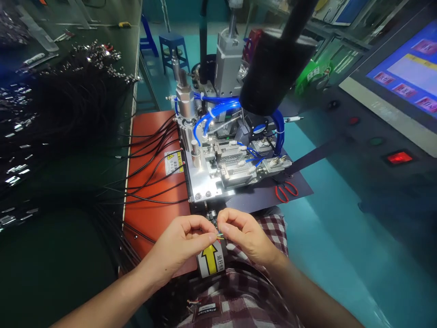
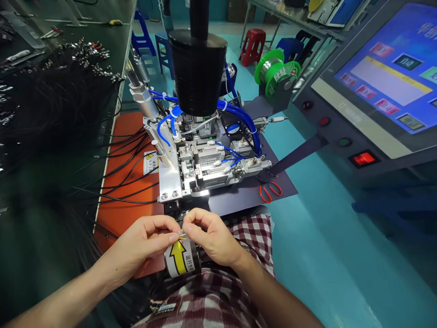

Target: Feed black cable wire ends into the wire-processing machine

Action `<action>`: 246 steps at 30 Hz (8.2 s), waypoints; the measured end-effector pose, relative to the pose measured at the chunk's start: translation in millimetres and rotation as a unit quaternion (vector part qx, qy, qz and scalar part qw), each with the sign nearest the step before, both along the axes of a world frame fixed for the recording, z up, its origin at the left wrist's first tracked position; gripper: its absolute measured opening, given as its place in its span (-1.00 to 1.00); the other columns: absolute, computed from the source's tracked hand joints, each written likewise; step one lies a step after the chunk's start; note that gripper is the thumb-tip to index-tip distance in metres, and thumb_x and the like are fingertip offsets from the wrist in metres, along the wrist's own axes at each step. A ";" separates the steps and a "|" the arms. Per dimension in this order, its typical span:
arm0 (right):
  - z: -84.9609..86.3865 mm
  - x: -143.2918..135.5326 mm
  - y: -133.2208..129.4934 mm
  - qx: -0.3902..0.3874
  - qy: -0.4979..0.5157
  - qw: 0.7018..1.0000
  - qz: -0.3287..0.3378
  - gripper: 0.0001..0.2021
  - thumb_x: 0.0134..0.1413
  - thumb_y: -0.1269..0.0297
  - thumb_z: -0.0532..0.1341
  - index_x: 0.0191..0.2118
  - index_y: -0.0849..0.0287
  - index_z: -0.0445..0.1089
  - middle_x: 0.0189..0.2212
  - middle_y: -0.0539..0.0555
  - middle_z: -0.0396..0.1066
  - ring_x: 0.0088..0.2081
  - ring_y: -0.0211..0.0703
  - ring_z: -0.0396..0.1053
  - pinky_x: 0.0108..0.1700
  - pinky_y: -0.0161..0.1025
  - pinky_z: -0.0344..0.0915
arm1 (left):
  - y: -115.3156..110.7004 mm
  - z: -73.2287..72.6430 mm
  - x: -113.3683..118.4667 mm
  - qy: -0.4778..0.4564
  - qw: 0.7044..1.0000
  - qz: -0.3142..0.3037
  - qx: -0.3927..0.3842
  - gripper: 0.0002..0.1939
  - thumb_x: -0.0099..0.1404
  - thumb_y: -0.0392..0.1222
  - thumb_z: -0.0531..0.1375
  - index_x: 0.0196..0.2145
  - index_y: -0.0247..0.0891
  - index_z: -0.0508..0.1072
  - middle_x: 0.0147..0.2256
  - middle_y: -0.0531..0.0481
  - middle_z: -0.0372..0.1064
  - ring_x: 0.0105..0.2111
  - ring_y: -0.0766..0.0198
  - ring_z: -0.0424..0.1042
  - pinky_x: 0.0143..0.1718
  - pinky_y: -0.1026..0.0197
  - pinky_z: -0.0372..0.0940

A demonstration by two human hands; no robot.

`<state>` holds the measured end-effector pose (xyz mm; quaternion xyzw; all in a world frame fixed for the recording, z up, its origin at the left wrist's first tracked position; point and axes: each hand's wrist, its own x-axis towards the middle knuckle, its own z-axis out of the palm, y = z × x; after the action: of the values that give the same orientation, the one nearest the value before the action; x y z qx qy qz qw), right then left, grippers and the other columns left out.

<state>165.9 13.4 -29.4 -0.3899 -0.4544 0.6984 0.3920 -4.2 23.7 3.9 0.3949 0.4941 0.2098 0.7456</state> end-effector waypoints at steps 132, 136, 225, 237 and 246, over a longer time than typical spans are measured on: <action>-30.0 3.1 22.0 -0.068 -0.142 0.987 -0.013 -0.75 0.03 0.11 0.18 -0.46 0.21 0.28 -0.63 -0.10 0.17 -0.58 -0.32 0.11 -0.51 -0.32 0.05 | -4.4 -28.8 -9.8 0.436 0.644 -0.242 0.580 -0.56 0.15 -0.47 0.13 0.02 -0.36 0.34 -0.33 -0.10 0.29 -0.47 0.17 0.33 -0.50 0.14 0.34; -30.4 3.0 21.8 -0.062 -0.143 0.988 -0.012 -0.76 0.04 0.14 0.17 -0.46 0.22 0.27 -0.62 -0.10 0.16 -0.58 -0.32 0.11 -0.51 -0.32 0.06 | -4.7 -28.2 -10.0 0.437 0.642 -0.243 0.582 -0.54 0.13 -0.48 0.15 0.01 -0.37 0.34 -0.33 -0.10 0.30 -0.48 0.18 0.33 -0.51 0.15 0.34; -29.8 -3.4 16.0 -0.026 -0.216 0.973 -0.076 -0.86 0.05 0.27 0.14 -0.47 0.17 0.24 -0.64 -0.12 0.08 -0.61 -0.33 0.03 -0.57 -0.34 0.00 | 1.5 -39.3 -13.9 0.389 0.645 -0.190 0.630 -0.70 0.25 -0.47 -0.01 -0.15 -0.38 0.43 -0.32 -0.16 0.41 -0.38 0.17 0.40 -0.38 0.17 0.34; -31.5 3.1 6.1 -0.080 -0.168 0.979 -0.087 -0.79 0.03 0.14 0.18 -0.42 0.21 0.30 -0.55 -0.05 0.24 -0.57 -0.30 0.20 -0.51 -0.33 0.14 | -0.8 -35.2 -10.9 0.443 0.622 -0.208 0.612 -0.73 0.23 -0.44 0.04 -0.17 -0.29 0.44 -0.33 -0.10 0.39 -0.48 0.17 0.36 -0.50 0.18 0.27; -9.8 -11.9 -3.1 0.132 -0.407 0.896 -0.120 -0.83 0.06 0.35 0.12 -0.52 0.19 0.30 -0.58 -0.04 0.25 -0.52 -0.28 0.18 -0.42 -0.30 0.10 | -0.7 -35.4 -10.6 0.424 0.629 -0.186 0.624 -0.72 0.25 -0.44 0.00 -0.20 -0.33 0.45 -0.35 -0.12 0.40 -0.48 0.15 0.37 -0.50 0.16 0.30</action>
<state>154.0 10.3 -39.2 -0.6361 -0.6123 0.3601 0.3013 -14.9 23.0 -31.4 0.8946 0.4231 0.1342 0.0520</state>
